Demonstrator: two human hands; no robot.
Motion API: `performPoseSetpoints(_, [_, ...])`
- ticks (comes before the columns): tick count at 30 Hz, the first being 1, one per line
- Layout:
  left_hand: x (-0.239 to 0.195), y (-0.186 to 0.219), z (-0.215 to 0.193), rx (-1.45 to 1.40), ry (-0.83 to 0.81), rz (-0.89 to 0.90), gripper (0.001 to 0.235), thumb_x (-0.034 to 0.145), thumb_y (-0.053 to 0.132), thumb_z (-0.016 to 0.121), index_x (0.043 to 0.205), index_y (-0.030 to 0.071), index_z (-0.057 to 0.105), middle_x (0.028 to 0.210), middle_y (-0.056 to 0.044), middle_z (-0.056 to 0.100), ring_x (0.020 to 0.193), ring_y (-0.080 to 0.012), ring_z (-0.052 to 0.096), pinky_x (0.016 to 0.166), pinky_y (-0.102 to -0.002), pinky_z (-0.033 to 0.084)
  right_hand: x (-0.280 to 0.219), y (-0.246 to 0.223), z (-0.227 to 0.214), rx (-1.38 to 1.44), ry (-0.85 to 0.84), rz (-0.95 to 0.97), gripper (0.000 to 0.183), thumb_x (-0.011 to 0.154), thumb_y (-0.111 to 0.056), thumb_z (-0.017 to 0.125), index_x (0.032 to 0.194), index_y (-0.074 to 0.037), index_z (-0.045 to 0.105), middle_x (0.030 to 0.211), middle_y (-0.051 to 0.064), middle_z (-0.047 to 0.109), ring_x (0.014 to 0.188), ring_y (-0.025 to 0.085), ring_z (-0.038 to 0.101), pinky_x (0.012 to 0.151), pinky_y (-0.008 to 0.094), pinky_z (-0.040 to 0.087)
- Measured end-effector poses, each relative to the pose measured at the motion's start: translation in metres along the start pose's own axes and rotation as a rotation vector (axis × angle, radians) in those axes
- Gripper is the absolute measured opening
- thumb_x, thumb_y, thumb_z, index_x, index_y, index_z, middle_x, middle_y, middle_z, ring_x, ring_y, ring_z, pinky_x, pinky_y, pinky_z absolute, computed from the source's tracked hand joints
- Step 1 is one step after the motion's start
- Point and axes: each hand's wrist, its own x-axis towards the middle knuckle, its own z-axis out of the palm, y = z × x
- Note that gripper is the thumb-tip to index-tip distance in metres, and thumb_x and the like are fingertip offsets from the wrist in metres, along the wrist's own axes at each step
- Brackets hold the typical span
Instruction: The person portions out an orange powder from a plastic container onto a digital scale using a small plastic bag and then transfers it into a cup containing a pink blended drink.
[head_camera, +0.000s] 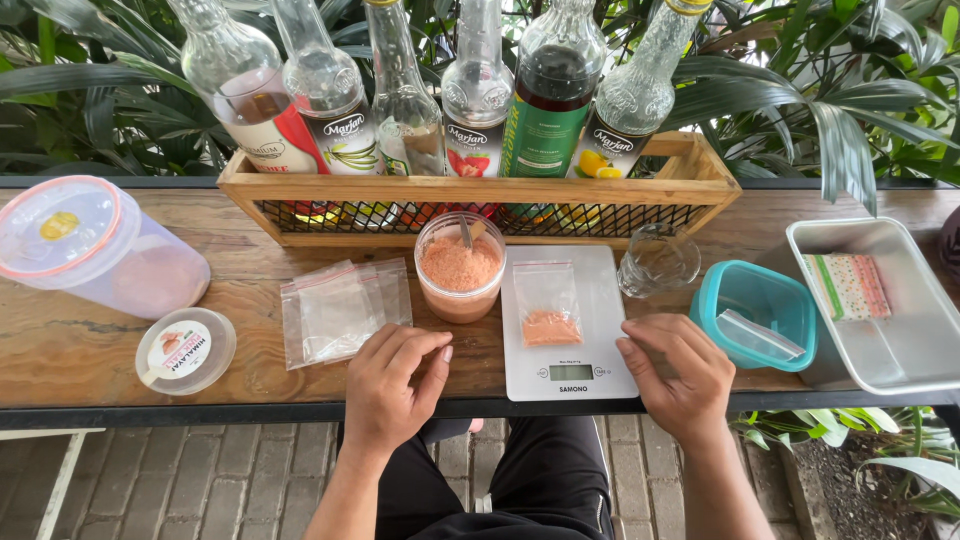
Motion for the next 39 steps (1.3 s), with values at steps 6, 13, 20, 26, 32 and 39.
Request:
performPoseSetpoints(6, [0.0,-0.001,0.001,0.02,-0.004,0.009,0.006,0.099,0.008,0.067,0.103,0.006,0.07,0.089,-0.006,0.074,0.075,-0.0252,0.065,0.071,-0.036,0.054,-0.016,0.012,0.005,-0.076,0.082,0.151,0.007,0.099,-0.005,0.074,0.094,0.0,0.075,0.089,0.009,0.076,0.08,0.022,0.071,0.075,0.03,0.054])
performPoseSetpoints(13, [-0.001,-0.001,0.003,0.037,-0.003,0.013,0.006,0.1,0.009,0.066,0.103,0.006,0.071,0.088,-0.004,0.074,0.075,-0.0237,0.065,0.071,-0.035,0.054,-0.016,0.012,0.006,-0.079,0.033,0.181,0.005,0.099,-0.004,0.075,0.095,0.0,0.076,0.09,0.008,0.075,0.082,0.022,0.07,0.075,0.03,0.054])
performPoseSetpoints(20, [-0.001,0.0,0.003,0.036,-0.004,0.018,0.005,0.1,0.008,0.066,0.103,0.006,0.07,0.087,-0.004,0.073,0.074,-0.0236,0.064,0.07,-0.035,0.053,-0.016,0.011,0.007,-0.081,0.041,0.185,0.005,0.098,-0.004,0.075,0.095,0.0,0.076,0.091,0.009,0.076,0.083,0.022,0.071,0.076,0.031,0.055])
performPoseSetpoints(26, [0.0,0.0,0.002,0.034,0.002,0.016,0.005,0.1,0.008,0.066,0.103,0.006,0.07,0.086,-0.004,0.073,0.073,-0.0228,0.064,0.069,-0.034,0.053,-0.016,0.011,0.007,-0.093,0.042,0.165,0.005,0.098,-0.003,0.076,0.095,0.0,0.076,0.091,0.009,0.076,0.083,0.023,0.072,0.078,0.032,0.055])
performPoseSetpoints(32, [0.0,0.0,0.0,0.013,0.011,0.02,0.005,0.099,0.007,0.067,0.103,0.006,0.07,0.087,-0.005,0.073,0.075,-0.0238,0.065,0.069,-0.035,0.054,-0.015,0.01,0.008,-0.123,0.064,0.114,0.003,0.098,-0.002,0.076,0.096,0.001,0.076,0.092,0.01,0.076,0.085,0.024,0.071,0.08,0.033,0.055])
performPoseSetpoints(39, [-0.006,-0.013,0.009,0.032,0.118,0.077,0.006,0.095,0.012,0.073,0.097,0.014,0.078,0.079,0.0,0.07,0.069,-0.0227,0.068,0.064,-0.033,0.058,0.032,-0.004,0.004,-0.036,-0.08,-0.045,0.023,0.087,-0.002,0.083,0.11,-0.005,0.081,0.095,0.009,0.078,0.093,0.034,0.076,0.082,0.044,0.061])
